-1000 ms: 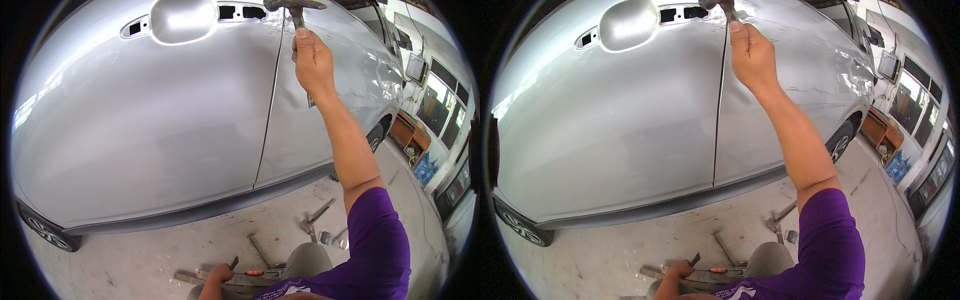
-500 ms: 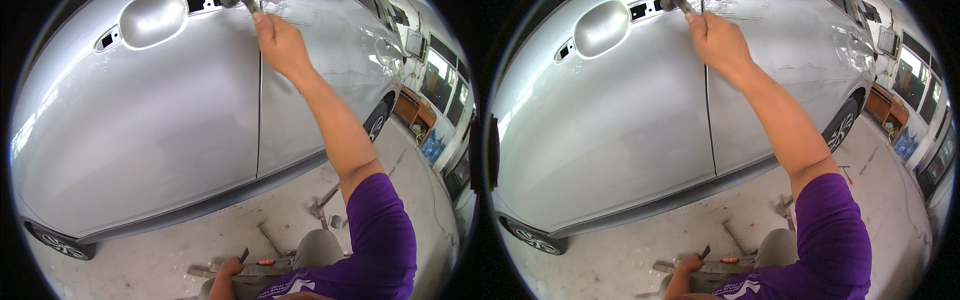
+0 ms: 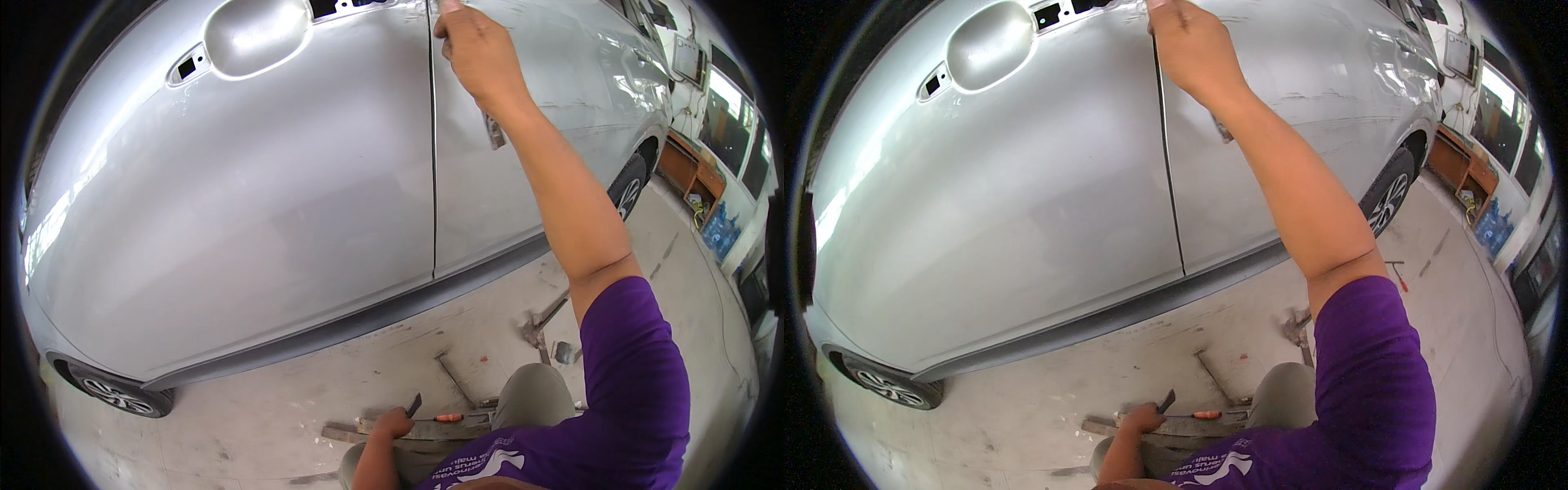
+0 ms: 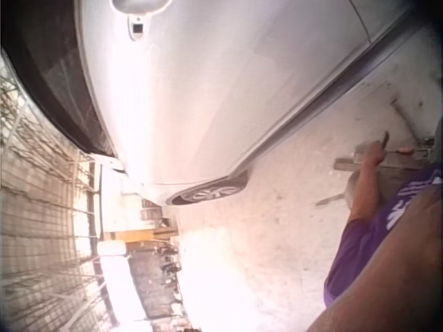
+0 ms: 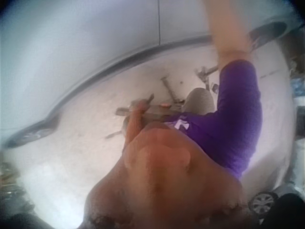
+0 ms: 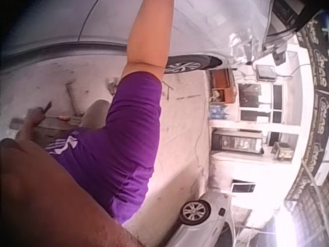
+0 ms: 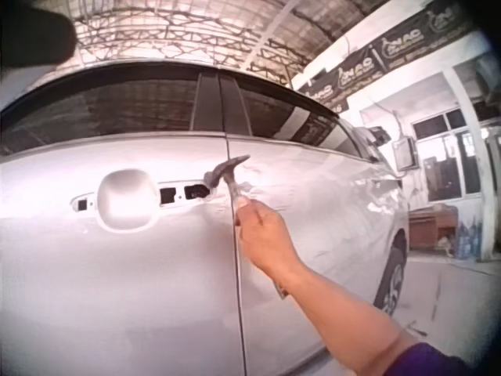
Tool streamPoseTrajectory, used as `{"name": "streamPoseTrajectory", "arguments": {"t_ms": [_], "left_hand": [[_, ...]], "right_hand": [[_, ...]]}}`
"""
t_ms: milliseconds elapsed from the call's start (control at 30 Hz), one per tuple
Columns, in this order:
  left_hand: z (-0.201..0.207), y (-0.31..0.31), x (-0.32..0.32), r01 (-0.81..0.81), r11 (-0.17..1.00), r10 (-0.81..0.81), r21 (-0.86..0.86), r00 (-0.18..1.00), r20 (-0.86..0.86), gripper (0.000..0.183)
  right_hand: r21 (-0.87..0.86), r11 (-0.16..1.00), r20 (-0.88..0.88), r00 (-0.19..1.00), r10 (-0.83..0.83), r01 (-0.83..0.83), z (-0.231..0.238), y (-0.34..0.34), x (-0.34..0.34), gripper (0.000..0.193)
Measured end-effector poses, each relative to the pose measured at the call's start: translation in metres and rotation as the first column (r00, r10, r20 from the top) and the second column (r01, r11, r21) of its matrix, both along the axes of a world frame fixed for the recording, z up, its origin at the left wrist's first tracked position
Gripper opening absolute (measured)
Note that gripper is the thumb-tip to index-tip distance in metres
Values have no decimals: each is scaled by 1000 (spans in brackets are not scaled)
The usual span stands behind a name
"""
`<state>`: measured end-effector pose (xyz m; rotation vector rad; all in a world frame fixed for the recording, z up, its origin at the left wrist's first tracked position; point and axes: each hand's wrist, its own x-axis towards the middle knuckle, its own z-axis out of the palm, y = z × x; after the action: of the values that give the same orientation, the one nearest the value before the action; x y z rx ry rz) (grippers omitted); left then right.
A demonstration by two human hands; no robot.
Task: The person uses a hammer and a metal pry tool to strike and reshape the surface of a silver car door, then uses a long metal rod to apply pressure to the panel.
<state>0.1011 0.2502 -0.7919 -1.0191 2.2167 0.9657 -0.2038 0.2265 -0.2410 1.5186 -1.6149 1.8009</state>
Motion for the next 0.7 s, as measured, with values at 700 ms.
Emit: {"name": "streamPoseTrajectory", "arguments": {"t_ms": [700], "left_hand": [[-4, -5, 10, 36, 999, -35, 19, 999, -32, 50]], "right_hand": [[-306, 941, -22, 989, 146, -145, -45, 2, 29, 45]]}}
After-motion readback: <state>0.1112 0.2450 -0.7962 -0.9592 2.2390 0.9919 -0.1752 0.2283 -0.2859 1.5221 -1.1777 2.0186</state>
